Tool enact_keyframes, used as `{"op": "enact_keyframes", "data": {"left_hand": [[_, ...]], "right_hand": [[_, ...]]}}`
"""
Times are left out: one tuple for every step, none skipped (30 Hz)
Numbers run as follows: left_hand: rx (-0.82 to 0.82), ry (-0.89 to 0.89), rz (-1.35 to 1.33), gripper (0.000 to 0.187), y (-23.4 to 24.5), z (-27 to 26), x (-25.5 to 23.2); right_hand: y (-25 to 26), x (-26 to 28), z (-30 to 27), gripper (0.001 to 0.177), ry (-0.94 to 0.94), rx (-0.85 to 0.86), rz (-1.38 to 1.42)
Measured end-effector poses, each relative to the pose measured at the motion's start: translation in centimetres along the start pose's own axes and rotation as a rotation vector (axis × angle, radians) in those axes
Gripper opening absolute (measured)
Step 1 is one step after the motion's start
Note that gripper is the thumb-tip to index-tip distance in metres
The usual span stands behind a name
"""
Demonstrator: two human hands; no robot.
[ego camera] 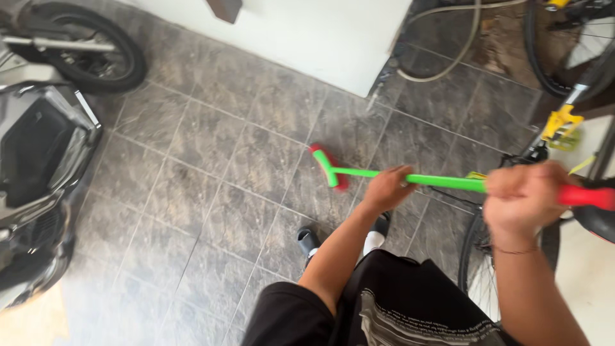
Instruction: The person sweeps debris on a tiled floor using a long-handled broom, moving around parked motorcycles and bicycles.
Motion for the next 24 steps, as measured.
{"op": "enact_keyframes", "data": {"left_hand": [[-0.065, 0.047, -0.026, 0.023, 1.4, -1.8, 2.1], [-0.117, 0.078, -0.029, 0.022, 2.7, -3.5, 4.4], [-0.168, 0.109, -0.032, 0.021, 3.8, -5.3, 7.1], [-0.245, 0.102, 0.016, 0.025, 4.8, -7.1, 9.6], [-0.32, 0.094, 0.065, 0.029, 5.8, -8.9, 12.2], [-0.321, 0.096, 0.082, 0.029, 6.5, -10.9, 15.1], [-0.322, 0.097, 0.1, 0.028, 7.6, -13.1, 17.9], [-0.285, 0.185, 0.149, 0.026, 8.5, -15.2, 21.3], [-0.248, 0.273, 0.197, 0.024, 9.6, -17.6, 24.0], [-0.215, 0.354, 0.262, 0.026, 11.2, -19.9, 26.2], [-0.182, 0.436, 0.326, 0.027, 12.7, -21.9, 27.8], [-0.189, 0.426, 0.329, 0.027, 14.1, -22.7, 28.0], [-0.1, 0.474, 0.384, 0.029, 14.8, -23.7, 28.4], [-0.017, 0.525, 0.444, 0.031, 16.0, -24.2, 28.7], [-0.029, 0.517, 0.452, 0.031, 17.3, -23.3, 28.1], [-0.021, 0.385, 0.352, 0.027, 17.2, -22.1, 25.8], [-0.015, 0.252, 0.255, 0.023, 17.2, -20.9, 23.0], [0.031, 0.268, 0.173, 0.02, 16.7, -19.2, 21.3], [0.049, 0.24, 0.131, 0.02, 16.2, -18.0, 18.4], [0.109, 0.237, -0.007, 0.024, 15.4, -17.3, 15.6], [0.131, 0.111, 0.051, 0.028, 15.4, -15.6, 12.0], [0.091, 0.016, 0.117, 0.027, 15.2, -13.8, 8.6], [0.11, 0.045, -0.056, 0.028, 14.5, -13.1, 6.6], [0.086, -0.048, -0.036, 0.026, 14.4, -12.2, 4.0]], "right_hand": [[-0.9, -2.3, -0.6, 0.025, -0.095, 0.007, 0.067], [-2.0, -4.1, -1.5, 0.028, -0.107, 0.008, 0.041], [-3.3, -6.4, -2.8, 0.031, -0.119, 0.009, 0.016], [-4.0, -8.6, -4.3, 0.029, -0.165, -0.013, 0.034], [-4.4, -10.8, -5.9, 0.026, -0.211, -0.034, 0.051], [-5.4, -12.9, -7.6, 0.025, -0.275, 0.021, -0.033], [-6.2, -14.8, -9.4, 0.024, -0.338, 0.078, -0.118], [-7.4, -17.2, -11.4, 0.023, -0.43, 0.141, -0.138], [-8.5, -19.1, -13.6, 0.021, -0.522, 0.205, -0.158], [-10.4, -19.5, -15.2, 0.026, -0.493, 0.321, -0.131], [-12.5, -19.5, -16.8, 0.032, -0.464, 0.438, -0.105], [-13.3, -19.4, -17.6, 0.032, -0.452, 0.441, -0.103], [-14.7, -18.9, -18.5, 0.033, -0.47, 0.48, -0.041], [-16.6, -18.4, -18.9, 0.034, -0.486, 0.522, 0.026], [-17.9, -17.5, -18.3, 0.034, -0.473, 0.53, 0.033], [-18.3, -16.0, -17.3, 0.032, -0.448, 0.491, 0.002], [-18.7, -14.3, -16.3, 0.03, -0.424, 0.45, -0.029], [-19.5, -12.2, -14.9, 0.029, -0.414, 0.458, -0.04], [-21.6, -9.0, -14.5, 0.038, -0.401, 0.607, 0.108], [-22.2, -5.3, -13.8, 0.036, -0.306, 0.617, 0.153], [-23.6, -2.3, -13.2, 0.047, -0.285, 0.671, 0.33], [-23.1, 0.5, -13.1, 0.047, -0.232, 0.604, 0.162], [-24.5, 2.7, -13.3, 0.042, -0.215, 0.685, 0.195], [-26.2, 4.4, -13.2, 0.036, -0.185, 0.776, 0.231]]}}
Point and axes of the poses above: each hand's wrist, its own z-axis towards the middle knuckle, its own y-axis out of the back of the hand, x = y × z, the point moved 10 cm from there along z, towards the middle knuckle, and after that the axes turned 2 degrees about -x, right-handed, at the moved point
